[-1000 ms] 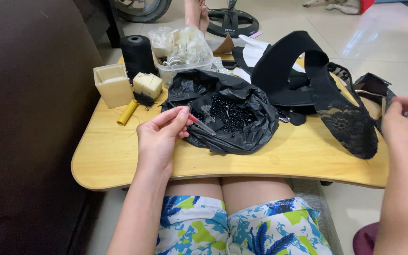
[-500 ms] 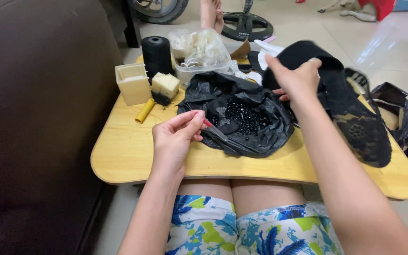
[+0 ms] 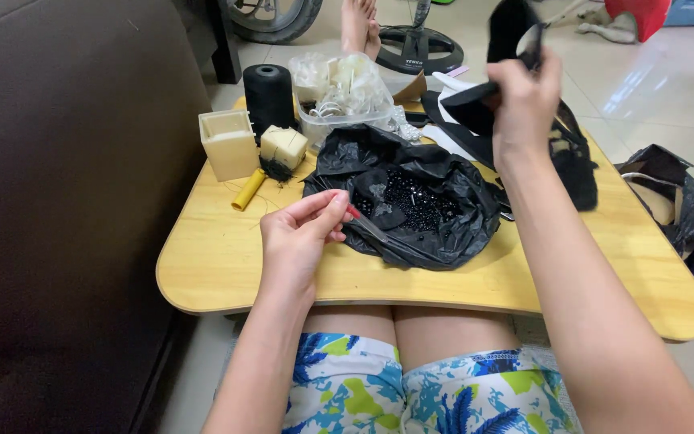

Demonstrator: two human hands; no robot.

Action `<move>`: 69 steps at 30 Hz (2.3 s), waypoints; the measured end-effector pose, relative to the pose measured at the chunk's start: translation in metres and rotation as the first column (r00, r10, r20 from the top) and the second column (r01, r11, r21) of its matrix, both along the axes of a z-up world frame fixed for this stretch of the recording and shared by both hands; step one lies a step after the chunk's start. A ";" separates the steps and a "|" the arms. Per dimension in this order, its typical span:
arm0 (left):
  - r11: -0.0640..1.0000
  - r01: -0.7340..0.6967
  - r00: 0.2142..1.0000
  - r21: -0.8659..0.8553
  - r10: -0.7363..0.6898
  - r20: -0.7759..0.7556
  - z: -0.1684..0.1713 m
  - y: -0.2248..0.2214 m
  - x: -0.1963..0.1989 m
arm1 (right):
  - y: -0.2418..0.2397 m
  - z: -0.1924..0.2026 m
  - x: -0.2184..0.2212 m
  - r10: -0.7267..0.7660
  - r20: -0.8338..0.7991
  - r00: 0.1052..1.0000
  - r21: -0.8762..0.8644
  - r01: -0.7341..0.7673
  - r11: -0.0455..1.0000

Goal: Attaching small decorative beads to shoe components using a needle and thread

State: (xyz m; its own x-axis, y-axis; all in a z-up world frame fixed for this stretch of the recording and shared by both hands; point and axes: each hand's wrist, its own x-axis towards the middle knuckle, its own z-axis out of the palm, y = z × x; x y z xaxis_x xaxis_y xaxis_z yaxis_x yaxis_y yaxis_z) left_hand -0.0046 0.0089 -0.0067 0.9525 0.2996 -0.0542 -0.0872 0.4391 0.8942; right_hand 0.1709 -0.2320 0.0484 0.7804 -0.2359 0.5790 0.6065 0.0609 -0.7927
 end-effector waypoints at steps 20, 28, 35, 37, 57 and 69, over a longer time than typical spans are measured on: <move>1.000 -0.001 0.999 0.030 0.002 -0.035 -0.002 -0.006 0.002 | -0.162 -0.075 -0.042 -0.777 -0.403 0.484 -0.602 0.500 0.623; 0.999 -0.032 0.997 0.033 0.034 -0.069 -0.002 -0.010 0.003 | -0.183 -0.048 -0.051 -0.123 -0.802 0.585 0.059 0.281 0.958; 1.000 -0.014 0.999 0.023 0.015 -0.048 -0.002 -0.011 0.003 | -0.298 -0.089 -0.049 0.100 -0.544 0.833 0.296 0.078 0.952; 1.000 -0.011 0.999 0.019 0.012 -0.046 -0.004 -0.011 0.003 | -0.315 -0.107 -0.071 0.065 -0.644 0.762 0.287 0.163 0.944; 0.994 -0.052 0.998 0.096 0.054 -0.018 -0.011 -0.010 0.003 | 0.006 0.004 -0.096 -0.292 -0.164 0.942 -0.748 0.074 0.659; 0.995 -0.066 0.998 0.077 0.067 -0.019 -0.008 0.000 0.003 | -0.029 -0.051 -0.011 -0.446 -0.144 0.883 -0.579 0.290 0.762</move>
State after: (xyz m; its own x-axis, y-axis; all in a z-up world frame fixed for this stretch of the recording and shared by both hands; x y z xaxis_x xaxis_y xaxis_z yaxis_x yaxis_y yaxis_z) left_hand -0.0011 0.0092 -0.0149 0.9293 0.3661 -0.0487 -0.0946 0.3632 0.9269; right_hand 0.1598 -0.2607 -0.0027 0.8340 -0.2563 0.4886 0.2614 -0.5963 -0.7590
